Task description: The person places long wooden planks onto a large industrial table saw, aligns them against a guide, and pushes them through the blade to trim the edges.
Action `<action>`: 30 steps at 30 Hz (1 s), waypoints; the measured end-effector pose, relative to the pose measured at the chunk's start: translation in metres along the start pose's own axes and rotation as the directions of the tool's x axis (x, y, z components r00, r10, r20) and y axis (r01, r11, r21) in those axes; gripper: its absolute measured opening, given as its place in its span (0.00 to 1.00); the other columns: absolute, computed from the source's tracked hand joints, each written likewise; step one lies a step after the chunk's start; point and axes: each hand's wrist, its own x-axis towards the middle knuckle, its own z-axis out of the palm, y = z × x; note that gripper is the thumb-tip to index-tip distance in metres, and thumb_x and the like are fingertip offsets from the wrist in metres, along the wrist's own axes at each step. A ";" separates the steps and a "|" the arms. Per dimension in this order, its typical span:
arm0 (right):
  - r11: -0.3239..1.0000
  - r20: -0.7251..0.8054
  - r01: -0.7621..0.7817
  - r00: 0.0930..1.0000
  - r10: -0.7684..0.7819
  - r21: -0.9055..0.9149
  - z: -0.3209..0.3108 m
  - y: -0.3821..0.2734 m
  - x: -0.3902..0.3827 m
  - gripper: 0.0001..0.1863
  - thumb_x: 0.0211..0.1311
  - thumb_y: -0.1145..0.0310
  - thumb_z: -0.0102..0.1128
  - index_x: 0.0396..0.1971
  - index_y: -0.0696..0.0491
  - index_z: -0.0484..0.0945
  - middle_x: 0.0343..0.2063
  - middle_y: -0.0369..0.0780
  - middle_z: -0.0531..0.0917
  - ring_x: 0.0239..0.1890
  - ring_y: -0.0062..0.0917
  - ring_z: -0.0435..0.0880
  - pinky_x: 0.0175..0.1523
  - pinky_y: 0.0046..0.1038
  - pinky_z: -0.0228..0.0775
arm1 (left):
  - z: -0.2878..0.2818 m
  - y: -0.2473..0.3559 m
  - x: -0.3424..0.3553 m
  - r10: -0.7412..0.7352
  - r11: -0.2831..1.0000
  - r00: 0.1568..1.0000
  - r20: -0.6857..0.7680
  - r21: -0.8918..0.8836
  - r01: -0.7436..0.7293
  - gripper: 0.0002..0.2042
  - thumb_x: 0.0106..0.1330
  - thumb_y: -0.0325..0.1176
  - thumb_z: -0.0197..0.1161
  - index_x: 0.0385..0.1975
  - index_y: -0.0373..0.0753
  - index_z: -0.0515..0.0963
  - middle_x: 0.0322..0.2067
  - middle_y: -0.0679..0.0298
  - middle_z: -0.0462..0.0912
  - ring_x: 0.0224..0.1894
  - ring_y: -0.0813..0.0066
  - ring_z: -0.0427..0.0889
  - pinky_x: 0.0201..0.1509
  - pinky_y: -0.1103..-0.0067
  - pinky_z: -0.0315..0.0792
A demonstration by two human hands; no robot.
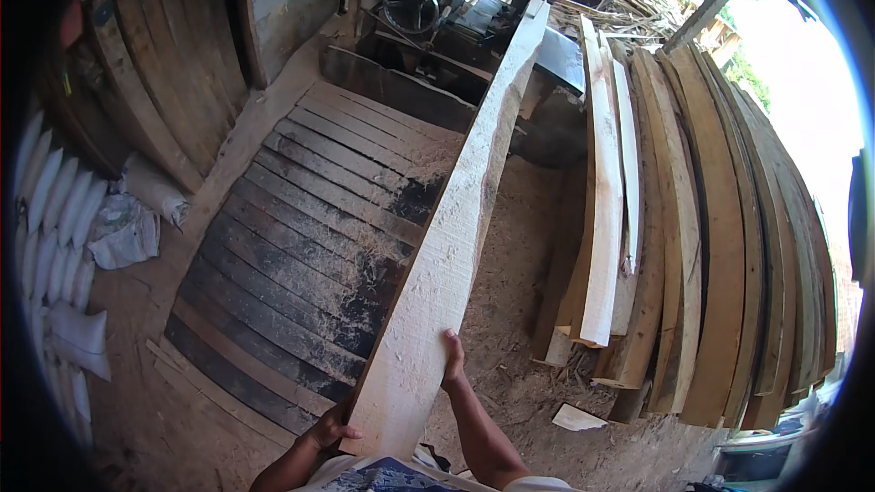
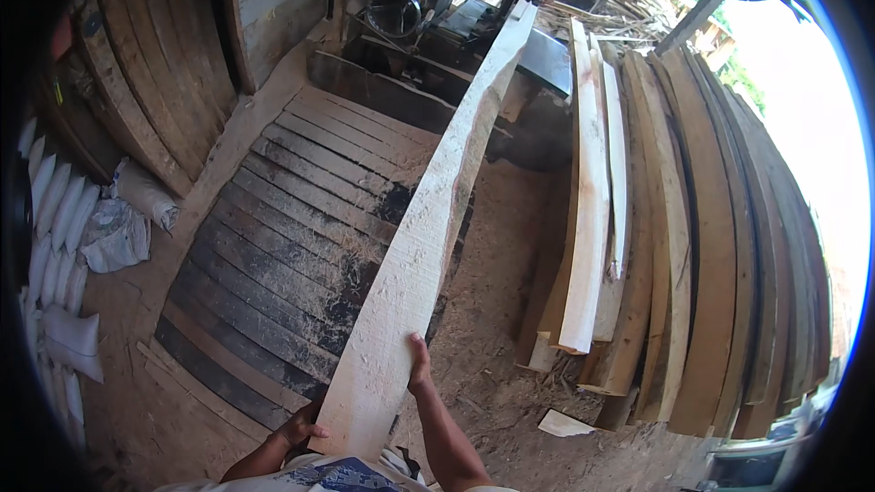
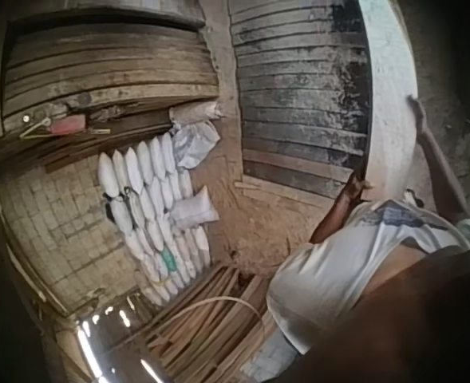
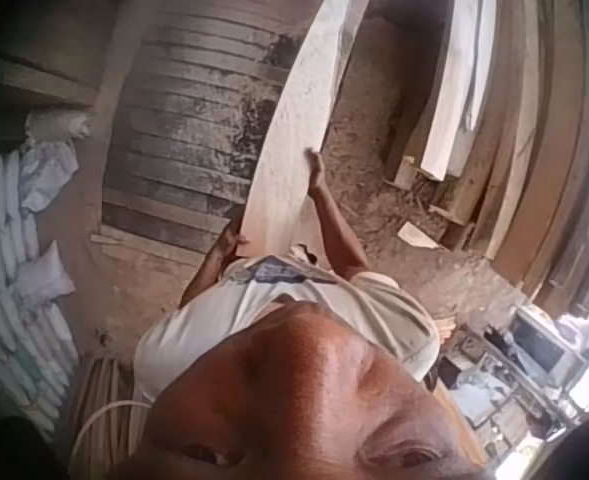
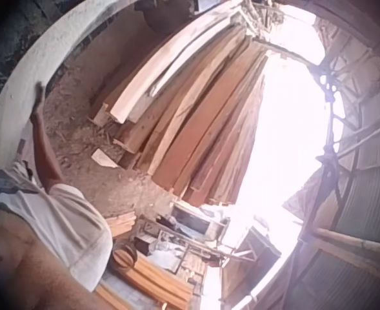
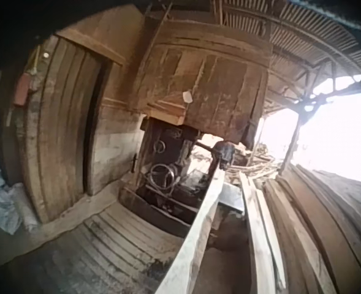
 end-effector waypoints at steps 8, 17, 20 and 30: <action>0.999 -0.077 0.032 0.997 -0.031 0.012 -0.009 -0.122 0.137 0.42 0.52 0.38 0.55 0.58 0.57 0.67 0.49 0.48 0.77 0.50 0.38 0.76 0.57 0.37 0.67 | 0.007 0.114 0.160 0.101 0.989 0.995 0.024 0.109 -0.103 0.54 0.37 0.42 0.73 0.70 0.38 0.52 0.66 0.55 0.62 0.68 0.64 0.58 0.71 0.71 0.51; 0.999 -0.004 -0.002 1.000 0.002 0.048 0.017 -0.278 0.269 0.39 0.51 0.39 0.56 0.56 0.55 0.69 0.46 0.46 0.78 0.48 0.36 0.76 0.54 0.36 0.68 | -0.012 0.201 0.333 0.033 0.998 0.999 -0.029 -0.047 -0.035 0.53 0.36 0.39 0.72 0.69 0.39 0.55 0.64 0.57 0.64 0.66 0.65 0.61 0.70 0.72 0.53; 0.997 -0.088 0.072 0.993 -0.074 -0.026 0.015 -0.321 0.322 0.40 0.52 0.39 0.55 0.57 0.56 0.68 0.48 0.46 0.77 0.49 0.37 0.76 0.55 0.37 0.67 | -0.013 0.230 0.387 0.023 0.994 0.997 -0.077 -0.108 -0.032 0.54 0.35 0.37 0.73 0.70 0.39 0.54 0.65 0.57 0.64 0.67 0.65 0.61 0.70 0.71 0.54; 0.994 0.042 0.092 0.995 -0.094 0.051 0.037 -0.486 0.462 0.39 0.56 0.40 0.53 0.58 0.56 0.68 0.50 0.45 0.76 0.52 0.36 0.75 0.59 0.36 0.64 | -0.030 0.336 0.571 0.116 0.992 0.991 -0.065 0.049 -0.113 0.53 0.36 0.39 0.75 0.68 0.36 0.55 0.64 0.56 0.64 0.66 0.64 0.61 0.70 0.70 0.53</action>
